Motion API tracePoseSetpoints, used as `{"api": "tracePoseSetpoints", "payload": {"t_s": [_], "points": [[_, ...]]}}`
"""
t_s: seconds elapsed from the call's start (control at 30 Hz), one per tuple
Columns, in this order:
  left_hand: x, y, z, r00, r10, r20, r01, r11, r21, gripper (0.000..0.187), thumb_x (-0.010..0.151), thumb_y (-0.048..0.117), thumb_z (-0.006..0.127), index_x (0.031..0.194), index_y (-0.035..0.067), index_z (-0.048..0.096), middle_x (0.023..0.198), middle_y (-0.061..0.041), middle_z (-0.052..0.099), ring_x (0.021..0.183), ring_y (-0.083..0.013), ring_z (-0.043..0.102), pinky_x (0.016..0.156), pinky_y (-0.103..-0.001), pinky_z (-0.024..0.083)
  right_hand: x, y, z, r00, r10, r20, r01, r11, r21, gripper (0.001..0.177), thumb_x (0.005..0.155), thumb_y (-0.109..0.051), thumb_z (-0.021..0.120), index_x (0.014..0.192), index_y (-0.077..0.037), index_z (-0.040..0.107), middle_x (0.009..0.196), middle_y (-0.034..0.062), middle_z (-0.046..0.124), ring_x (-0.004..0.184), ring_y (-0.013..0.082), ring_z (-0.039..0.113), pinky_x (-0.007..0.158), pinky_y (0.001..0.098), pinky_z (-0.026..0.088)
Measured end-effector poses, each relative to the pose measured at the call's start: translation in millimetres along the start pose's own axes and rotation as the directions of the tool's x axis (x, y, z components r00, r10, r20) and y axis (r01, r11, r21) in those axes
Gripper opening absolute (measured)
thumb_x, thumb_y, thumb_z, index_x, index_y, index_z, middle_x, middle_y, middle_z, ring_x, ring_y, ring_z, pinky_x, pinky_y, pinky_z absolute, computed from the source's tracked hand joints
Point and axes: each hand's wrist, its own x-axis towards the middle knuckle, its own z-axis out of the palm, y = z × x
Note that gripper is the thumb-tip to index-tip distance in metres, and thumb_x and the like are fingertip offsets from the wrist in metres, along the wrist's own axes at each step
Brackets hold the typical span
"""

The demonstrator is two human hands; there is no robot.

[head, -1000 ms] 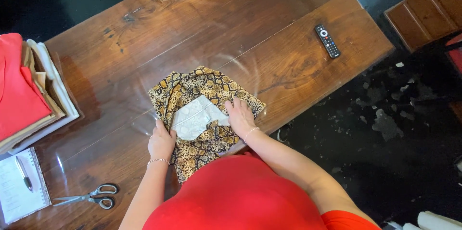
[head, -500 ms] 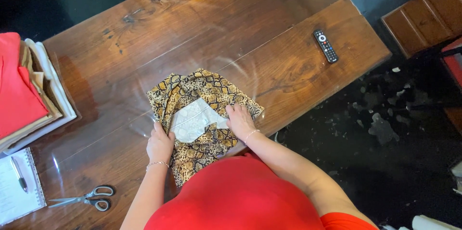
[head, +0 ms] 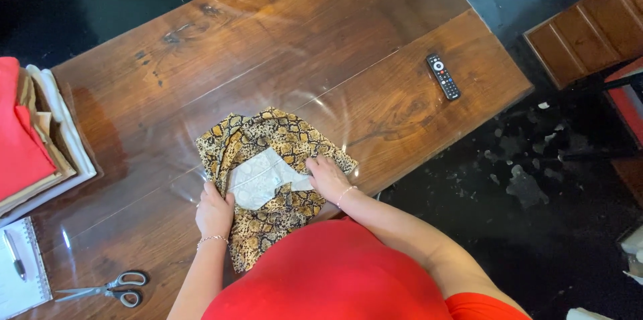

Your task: A person folds a red shirt and a patterned garment on a wooden table, using scissors to trim loose threads.

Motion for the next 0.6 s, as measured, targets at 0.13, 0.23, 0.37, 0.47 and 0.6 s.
{"api": "tracePoseSetpoints", "payload": {"t_s": [0.13, 0.23, 0.37, 0.47, 0.6], "points": [[3.9, 1.9, 2.9, 1.0, -0.013, -0.012, 0.013, 1.0, 0.025, 0.039, 0.098, 0.036, 0.055, 0.128, 0.012, 0.047, 0.111, -0.02, 0.07, 0.101, -0.046, 0.077, 0.087, -0.056, 0.065, 0.4, 12.8, 2.0, 0.996, -0.087, -0.03, 0.088, 0.995, 0.041, 0.021, 0.101, -0.015, 0.064, 0.121, -0.01, 0.058, 0.115, 0.0187, 0.062, 0.121, 0.0455, 0.063, 0.1, 0.0502, 0.056], [4.3, 4.0, 6.4, 0.999, -0.02, -0.027, 0.022, 0.998, 0.067, 0.038, 0.099, 0.037, 0.056, 0.126, 0.012, 0.047, 0.111, -0.019, 0.07, 0.101, -0.0451, 0.078, 0.087, -0.055, 0.065, -0.1, 19.3, 3.1, 0.995, -0.095, -0.037, 0.096, 0.994, 0.05, 0.019, 0.101, -0.016, 0.065, 0.118, -0.011, 0.057, 0.114, 0.018, 0.062, 0.119, 0.0453, 0.064, 0.099, 0.0504, 0.056], [4.6, 5.8, 4.0, 0.999, -0.022, -0.028, 0.025, 0.997, 0.08, 0.036, 0.097, 0.037, 0.057, 0.121, 0.012, 0.046, 0.108, -0.02, 0.069, 0.1, -0.0459, 0.077, 0.086, -0.055, 0.065, 1.7, 21.4, 3.7, 0.995, -0.091, -0.036, 0.093, 0.995, 0.047, 0.019, 0.101, -0.017, 0.066, 0.117, -0.013, 0.056, 0.112, 0.0156, 0.062, 0.117, 0.0427, 0.066, 0.098, 0.0486, 0.056], [3.8, 8.1, 3.5, 0.999, -0.032, -0.033, 0.034, 0.997, 0.073, 0.035, 0.098, 0.037, 0.057, 0.121, 0.012, 0.046, 0.109, -0.02, 0.07, 0.1, -0.0458, 0.078, 0.086, -0.056, 0.065, 1.4, 22.7, 1.2, 0.995, -0.096, -0.025, 0.097, 0.994, 0.058, 0.018, 0.101, -0.016, 0.066, 0.116, -0.012, 0.057, 0.111, 0.0177, 0.063, 0.117, 0.0444, 0.066, 0.097, 0.0498, 0.056], [2.1, 10.4, 0.9, 0.998, -0.045, -0.037, 0.048, 0.997, 0.067, 0.035, 0.099, 0.038, 0.057, 0.121, 0.012, 0.046, 0.11, -0.02, 0.07, 0.102, -0.0466, 0.077, 0.087, -0.057, 0.064, 1.4, 27.0, 0.3, 0.994, -0.107, 0.006, 0.106, 0.992, 0.072, 0.021, 0.101, -0.016, 0.067, 0.119, -0.013, 0.057, 0.113, 0.0172, 0.064, 0.12, 0.0446, 0.065, 0.102, 0.0505, 0.054]]}}
